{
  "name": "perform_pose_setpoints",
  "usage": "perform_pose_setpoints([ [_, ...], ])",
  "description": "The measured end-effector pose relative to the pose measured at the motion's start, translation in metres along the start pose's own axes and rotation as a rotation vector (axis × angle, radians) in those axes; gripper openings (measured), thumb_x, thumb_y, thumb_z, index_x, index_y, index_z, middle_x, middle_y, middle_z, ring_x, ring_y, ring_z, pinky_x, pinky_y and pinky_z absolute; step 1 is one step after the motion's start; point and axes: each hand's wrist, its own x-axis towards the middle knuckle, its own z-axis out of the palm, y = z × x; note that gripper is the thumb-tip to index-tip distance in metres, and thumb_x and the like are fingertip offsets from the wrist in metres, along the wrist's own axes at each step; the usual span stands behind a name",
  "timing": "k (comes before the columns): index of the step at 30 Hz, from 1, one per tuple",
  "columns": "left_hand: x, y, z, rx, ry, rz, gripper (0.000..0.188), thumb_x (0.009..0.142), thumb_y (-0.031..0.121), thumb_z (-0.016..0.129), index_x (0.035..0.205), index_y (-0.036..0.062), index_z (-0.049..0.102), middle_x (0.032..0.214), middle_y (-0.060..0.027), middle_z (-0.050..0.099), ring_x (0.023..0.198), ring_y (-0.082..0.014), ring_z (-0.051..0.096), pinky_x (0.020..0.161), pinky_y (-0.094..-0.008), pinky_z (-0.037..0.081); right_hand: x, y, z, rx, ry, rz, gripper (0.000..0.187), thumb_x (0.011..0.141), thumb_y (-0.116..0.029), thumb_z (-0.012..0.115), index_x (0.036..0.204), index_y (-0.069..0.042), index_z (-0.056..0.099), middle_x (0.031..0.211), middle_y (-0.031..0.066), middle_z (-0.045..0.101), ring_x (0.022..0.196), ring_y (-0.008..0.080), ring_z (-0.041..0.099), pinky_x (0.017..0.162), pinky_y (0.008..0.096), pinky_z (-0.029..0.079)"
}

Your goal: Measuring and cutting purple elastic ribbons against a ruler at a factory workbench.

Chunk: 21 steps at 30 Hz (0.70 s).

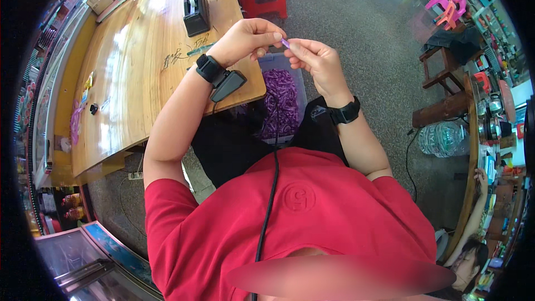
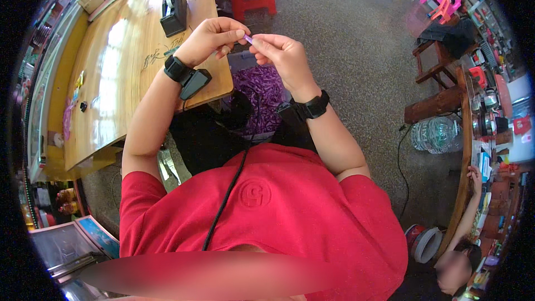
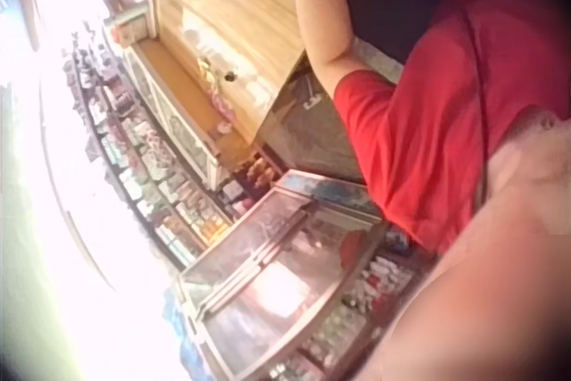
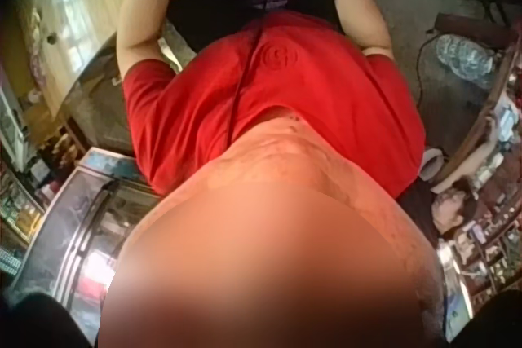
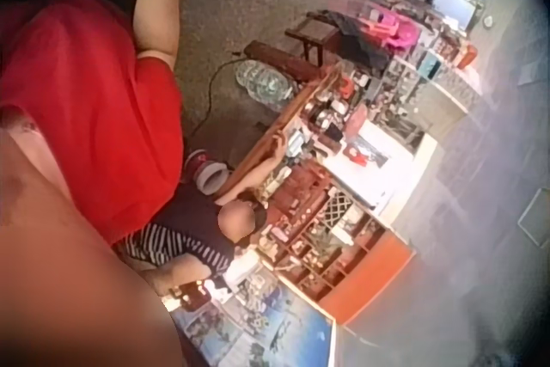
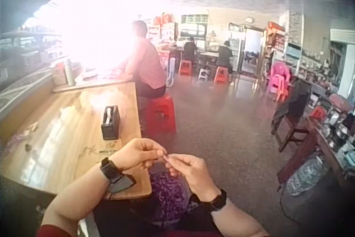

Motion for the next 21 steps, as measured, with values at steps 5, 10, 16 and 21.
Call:
perform_pose_setpoints([
  [5, -0.005, 0.004, 0.002, 0.064, 0.019, -0.042, 0.017, 0.093, 0.019, 0.071, 0.1, 0.0034, 0.074, 0.072, 0.0019, 0.065, 0.056, -0.003, 0.053, 0.048, -0.0191, 0.039, 0.001, 0.008, 0.001, -0.066, -0.018, -0.015, 0.023, 0.095, -0.014, 0.067, 0.112, 0.001, 0.068, 0.095, 0.0075, 0.072, 0.08, 0.0104, 0.065, 0.073, 0.0236, 0.053],
  [10, -0.007, 0.007, 0.003, -0.016, -0.068, -0.064, 0.018, 0.092, 0.019, 0.072, 0.1, 0.0038, 0.074, 0.081, 0.0005, 0.07, 0.056, -0.0032, 0.053, 0.049, -0.0194, 0.042, -0.008, 0.004, -0.001, -0.059, 0.039, 0.001, 0.019, 0.095, -0.013, 0.067, 0.109, 0.0, 0.068, 0.093, 0.0064, 0.071, 0.078, 0.0097, 0.065, 0.071, 0.0225, 0.052],
  [16, -0.003, -0.004, -0.008, -0.061, 0.112, -0.068, 0.018, 0.094, 0.019, 0.069, 0.102, 0.0031, 0.071, 0.081, 0.0005, 0.068, 0.055, -0.0037, 0.053, 0.047, -0.0191, 0.041, -0.002, 0.022, -0.023, -0.048, 0.143, -0.033, 0.019, 0.095, -0.014, 0.067, 0.11, -0.002, 0.068, 0.089, 0.004, 0.069, 0.074, 0.0084, 0.062, 0.067, 0.0209, 0.05],
  [21, -0.002, 0.01, -0.018, -0.097, 0.23, -0.082, 0.02, 0.096, 0.017, 0.066, 0.107, 0.0001, 0.069, 0.081, -0.0014, 0.066, 0.053, -0.0046, 0.052, 0.044, -0.0193, 0.041, 0.032, 0.05, -0.035, 0.045, 0.211, -0.069, 0.033, 0.096, -0.017, 0.067, 0.124, 0.0, 0.062, 0.091, 0.0032, 0.067, 0.073, 0.0087, 0.062, 0.065, 0.0202, 0.05],
])
